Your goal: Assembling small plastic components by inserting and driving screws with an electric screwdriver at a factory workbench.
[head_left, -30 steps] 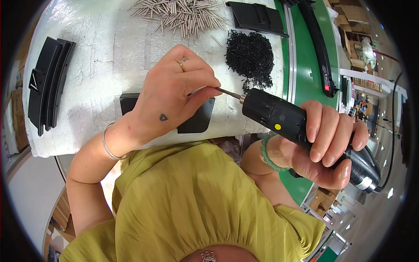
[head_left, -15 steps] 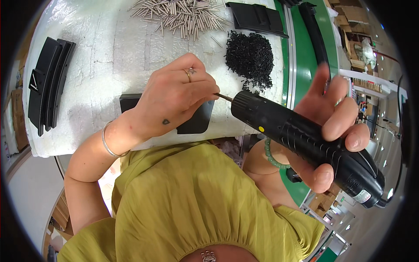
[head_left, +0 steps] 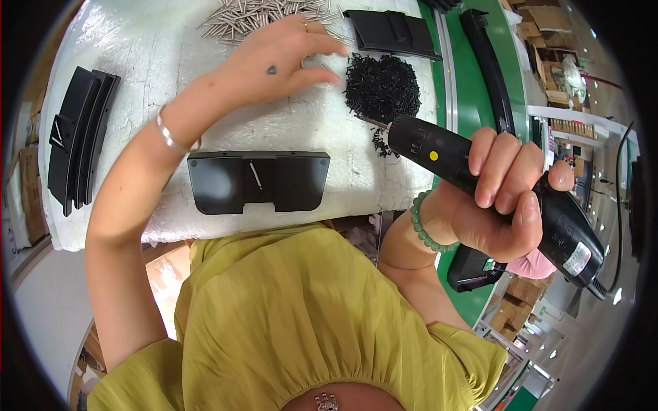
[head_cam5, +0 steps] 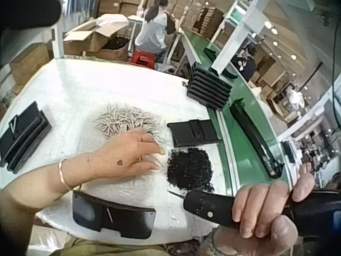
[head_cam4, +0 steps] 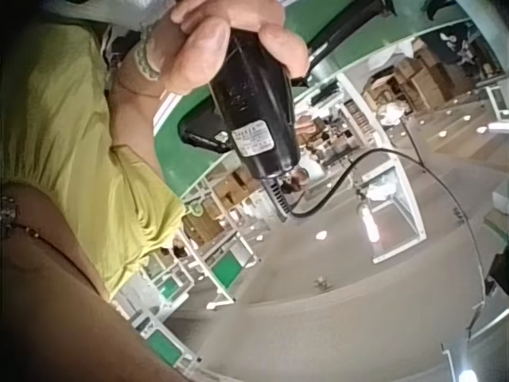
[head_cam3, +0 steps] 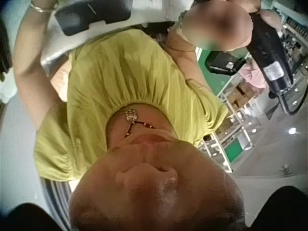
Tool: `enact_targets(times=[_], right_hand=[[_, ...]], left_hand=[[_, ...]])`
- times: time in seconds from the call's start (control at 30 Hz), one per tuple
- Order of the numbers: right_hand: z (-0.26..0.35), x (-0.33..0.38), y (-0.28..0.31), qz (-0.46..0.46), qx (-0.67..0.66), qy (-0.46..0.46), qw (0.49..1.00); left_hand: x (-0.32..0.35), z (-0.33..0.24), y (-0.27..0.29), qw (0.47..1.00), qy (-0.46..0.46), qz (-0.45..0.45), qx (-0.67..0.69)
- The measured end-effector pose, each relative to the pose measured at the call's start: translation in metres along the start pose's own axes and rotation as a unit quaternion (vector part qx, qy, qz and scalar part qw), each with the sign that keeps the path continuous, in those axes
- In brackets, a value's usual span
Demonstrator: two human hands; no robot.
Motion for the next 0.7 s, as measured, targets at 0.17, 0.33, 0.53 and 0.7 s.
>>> enact_targets(times=[0.17, 0.33, 0.53, 0.7], right_hand=[[0.002, 0.008, 0.005, 0.016, -0.055, 0.010, 0.998], [0.006, 0.012, -0.012, 0.005, -0.016, -0.022, 1.000], [0.002, 0.027, -0.033, 0.082, -0.032, -0.042, 0.995], [-0.018, 0.038, -0.048, 0.100, -0.090, -0.049, 0.990]], left_hand=[[-0.015, 0.009, -0.022, 0.984, -0.077, 0.080, -0.136], [0.007, -0.014, -0.006, 0.987, -0.047, 0.046, -0.146], [0.087, -0.064, 0.050, 0.993, 0.104, -0.052, 0.012], [0.120, -0.084, 0.044, 0.983, 0.167, -0.075, -0.001]])
Point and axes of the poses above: each hand's wrist, its own x-axis away from the middle knuckle, its own y-axis out of the back of the hand, z = x × y, the point moved 2 cm from there along -x, towards the middle knuckle, and after that the axes turned 4 degrees about y, right-handed, at the moved point
